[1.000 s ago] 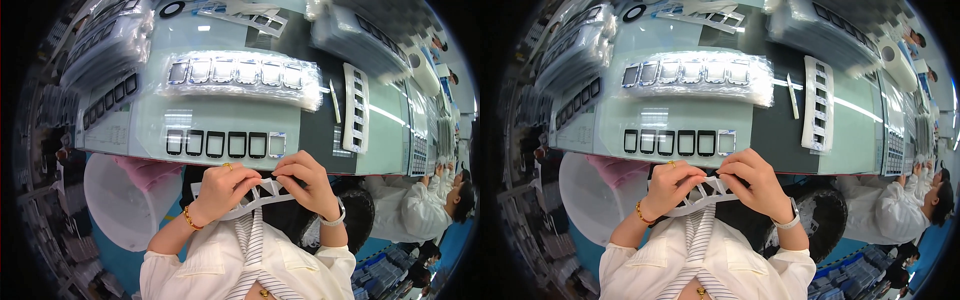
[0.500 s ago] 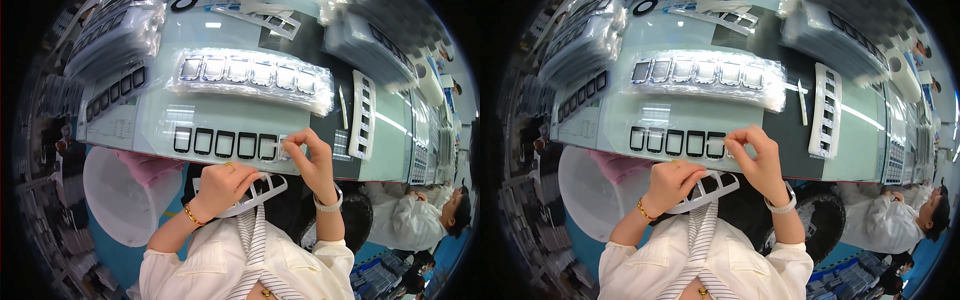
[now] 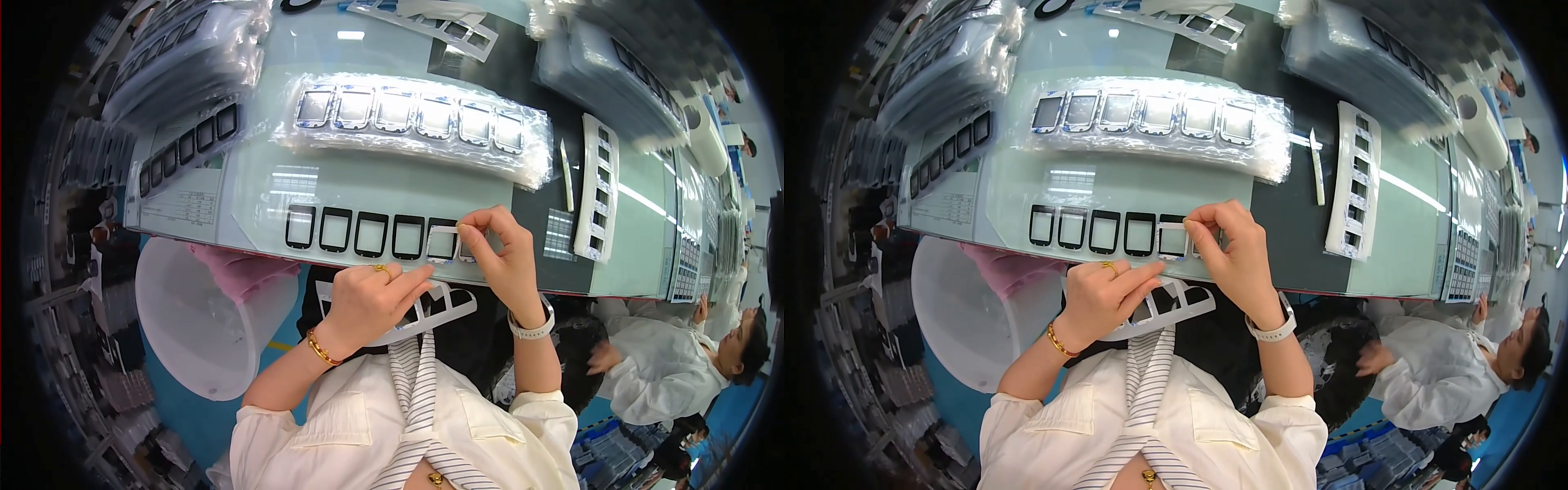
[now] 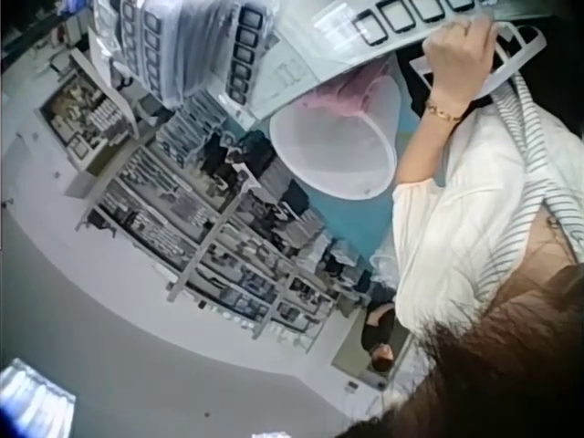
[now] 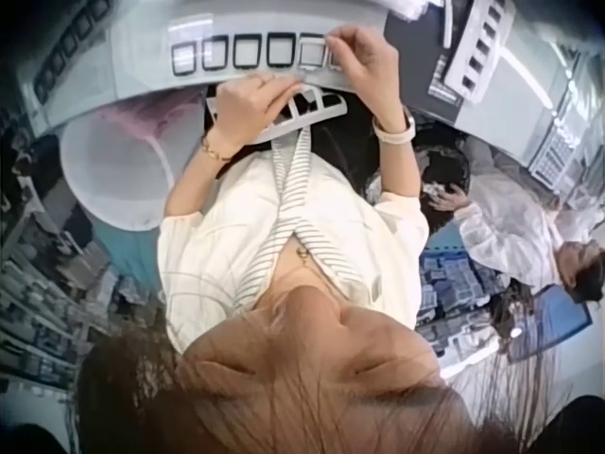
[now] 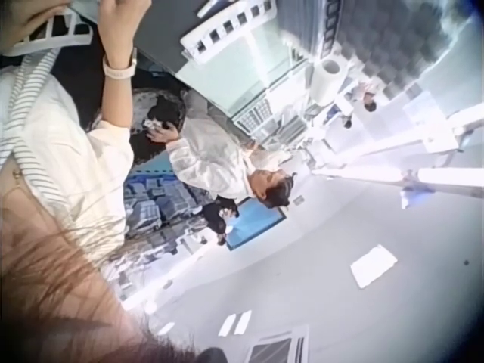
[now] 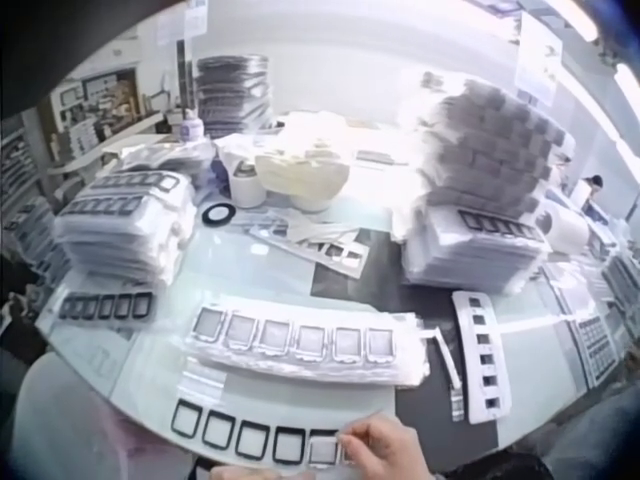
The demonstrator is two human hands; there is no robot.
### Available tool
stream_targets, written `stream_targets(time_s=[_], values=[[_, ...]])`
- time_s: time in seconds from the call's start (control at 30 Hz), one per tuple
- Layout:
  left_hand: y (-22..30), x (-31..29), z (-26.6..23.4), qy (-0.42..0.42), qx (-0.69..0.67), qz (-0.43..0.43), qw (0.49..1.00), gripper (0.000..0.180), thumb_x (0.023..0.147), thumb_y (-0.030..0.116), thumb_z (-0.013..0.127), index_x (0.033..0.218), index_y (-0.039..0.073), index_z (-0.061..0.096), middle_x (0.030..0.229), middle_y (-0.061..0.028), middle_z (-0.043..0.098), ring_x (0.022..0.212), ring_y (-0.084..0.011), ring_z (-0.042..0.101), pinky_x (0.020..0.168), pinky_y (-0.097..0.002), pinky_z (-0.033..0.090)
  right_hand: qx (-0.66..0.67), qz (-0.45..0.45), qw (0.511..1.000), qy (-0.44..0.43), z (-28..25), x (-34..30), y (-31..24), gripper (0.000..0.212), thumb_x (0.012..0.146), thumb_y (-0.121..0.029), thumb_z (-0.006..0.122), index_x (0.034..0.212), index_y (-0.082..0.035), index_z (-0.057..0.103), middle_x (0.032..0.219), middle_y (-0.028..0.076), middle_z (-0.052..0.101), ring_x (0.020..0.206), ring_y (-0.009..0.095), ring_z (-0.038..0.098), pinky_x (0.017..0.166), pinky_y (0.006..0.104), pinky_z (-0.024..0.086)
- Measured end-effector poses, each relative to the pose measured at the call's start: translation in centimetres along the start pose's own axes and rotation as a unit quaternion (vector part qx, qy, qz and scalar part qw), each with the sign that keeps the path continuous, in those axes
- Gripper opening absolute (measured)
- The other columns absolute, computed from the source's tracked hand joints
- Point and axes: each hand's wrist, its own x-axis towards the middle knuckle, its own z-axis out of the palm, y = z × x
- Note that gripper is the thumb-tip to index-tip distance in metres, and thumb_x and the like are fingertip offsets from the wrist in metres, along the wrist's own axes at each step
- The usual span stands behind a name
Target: Peeling small electronic components from a black strip and placing them into designated slots in a white tray.
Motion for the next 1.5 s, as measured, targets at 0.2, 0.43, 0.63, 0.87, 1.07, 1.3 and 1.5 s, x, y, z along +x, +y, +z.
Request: stream_targets(time_s=[0.2,0.43,0.63,0.87,1.07,1.3,1.5], values=[[0.0,0.0,0.1,0.001,-0.002,0.001,1.000,0.019,0.090,0.029,0.080,0.107,0.019,0.081,0.065,0.0017,0.055,0.048,-0.0173,0.053,0.047,-0.0328,0.042,-0.014,-0.006,1.000,0.000,-0.1,0.1,0.0,0.008,0.096,-0.006,0.074,0.097,0.002,0.071,0.085,0.004,0.065,0.077,0.012,0.057,0.073,0.0270,0.046],[-0.1,0.0,0.1,0.006,0.003,0.003,1.000,0.020,0.090,0.029,0.080,0.108,0.019,0.081,0.064,0.0015,0.054,0.048,-0.0175,0.052,0.047,-0.0328,0.041,-0.025,-0.012,1.000,0.001,0.0,0.2,-0.3,0.008,0.095,-0.005,0.074,0.097,0.002,0.071,0.084,0.004,0.065,0.076,0.013,0.056,0.072,0.0272,0.046],[-0.1,-0.2,0.3,0.017,0.019,0.006,1.000,0.024,0.089,0.028,0.081,0.111,0.019,0.081,0.063,0.0016,0.051,0.047,-0.0174,0.050,0.046,-0.0325,0.040,-0.018,-0.016,1.000,0.006,0.0,0.2,-0.1,0.007,0.095,-0.004,0.074,0.097,0.002,0.071,0.084,0.005,0.065,0.076,0.013,0.057,0.072,0.0275,0.047],[0.0,0.0,0.3,0.015,0.027,0.013,0.999,0.024,0.089,0.026,0.082,0.111,0.017,0.080,0.063,0.0014,0.050,0.047,-0.0172,0.050,0.046,-0.0321,0.041,-0.025,-0.018,0.999,0.010,0.1,0.2,0.0,0.007,0.095,-0.005,0.074,0.098,0.002,0.072,0.085,0.005,0.065,0.076,0.013,0.058,0.071,0.0276,0.047],[0.3,0.2,0.3,0.019,0.022,0.006,1.000,0.022,0.089,0.024,0.081,0.109,0.016,0.081,0.061,0.0010,0.049,0.047,-0.0174,0.050,0.046,-0.0325,0.040,-0.025,-0.025,0.999,0.010,0.1,0.1,0.0,0.007,0.095,-0.004,0.074,0.098,0.001,0.072,0.084,0.005,0.066,0.076,0.013,0.059,0.071,0.0279,0.048],[0.5,0.4,0.5,0.014,0.016,0.016,1.000,0.022,0.088,0.023,0.081,0.109,0.015,0.080,0.061,0.0005,0.049,0.048,-0.0174,0.051,0.046,-0.0327,0.041,-0.030,-0.026,0.999,0.012,0.1,0.1,0.0,0.006,0.094,-0.003,0.075,0.097,0.001,0.072,0.085,0.005,0.066,0.075,0.014,0.060,0.070,0.0281,0.048],[0.8,0.8,1.0,0.017,-0.005,0.007,1.000,0.022,0.088,0.022,0.081,0.108,0.016,0.079,0.061,0.0009,0.051,0.048,-0.0179,0.053,0.046,-0.0333,0.043,-0.031,-0.027,0.999,0.012,0.1,0.1,-0.1,0.006,0.093,-0.003,0.074,0.097,0.001,0.072,0.085,0.006,0.066,0.075,0.014,0.060,0.070,0.0284,0.049]])
